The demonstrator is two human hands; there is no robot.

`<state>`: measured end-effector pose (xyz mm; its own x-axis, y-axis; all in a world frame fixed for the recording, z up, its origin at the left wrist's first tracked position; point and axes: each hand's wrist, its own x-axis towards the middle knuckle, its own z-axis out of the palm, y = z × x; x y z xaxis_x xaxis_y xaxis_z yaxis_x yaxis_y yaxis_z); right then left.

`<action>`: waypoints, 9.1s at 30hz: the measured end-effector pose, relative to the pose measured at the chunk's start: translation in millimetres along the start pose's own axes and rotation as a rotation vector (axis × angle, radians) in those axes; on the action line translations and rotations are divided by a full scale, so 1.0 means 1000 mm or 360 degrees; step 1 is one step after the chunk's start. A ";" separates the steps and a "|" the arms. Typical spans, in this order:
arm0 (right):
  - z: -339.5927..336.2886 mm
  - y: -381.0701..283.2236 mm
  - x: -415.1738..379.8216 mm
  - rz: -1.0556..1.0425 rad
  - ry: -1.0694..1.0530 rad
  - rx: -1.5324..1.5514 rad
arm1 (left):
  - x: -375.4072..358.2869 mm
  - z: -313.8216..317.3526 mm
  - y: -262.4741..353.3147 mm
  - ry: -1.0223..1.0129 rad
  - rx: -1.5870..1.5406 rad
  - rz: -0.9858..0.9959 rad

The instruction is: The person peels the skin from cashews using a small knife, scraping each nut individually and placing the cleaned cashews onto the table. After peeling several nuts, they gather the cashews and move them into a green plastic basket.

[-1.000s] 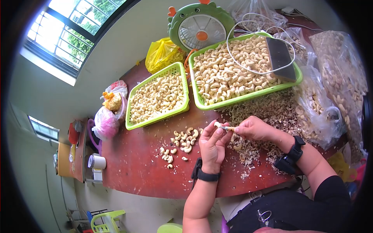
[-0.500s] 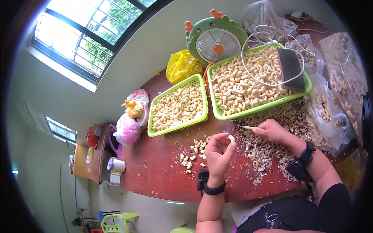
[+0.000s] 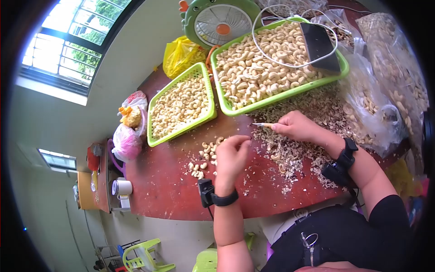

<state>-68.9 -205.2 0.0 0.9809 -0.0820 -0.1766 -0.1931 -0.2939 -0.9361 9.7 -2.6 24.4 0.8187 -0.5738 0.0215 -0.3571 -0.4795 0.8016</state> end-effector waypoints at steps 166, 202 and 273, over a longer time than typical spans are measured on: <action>0.003 -0.003 -0.007 0.0174 -0.0105 0.0027 | 0.000 0.027 -0.009 -0.0269 -0.1606 -0.0688; 0.003 -0.010 -0.012 0.0201 -0.0134 0.0095 | 0.002 0.027 -0.008 -0.0273 -0.1802 -0.0600; 0.005 -0.005 -0.010 -0.0070 -0.0114 0.0178 | -0.010 0.056 0.009 0.0054 -0.2304 -0.0072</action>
<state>-77.4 -197.9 5.0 0.9883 -0.0019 -0.1525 -0.1501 -0.1872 -0.9708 -27.2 -38.3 -1.9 0.8341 -0.5512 -0.0221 0.4110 0.5942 0.6914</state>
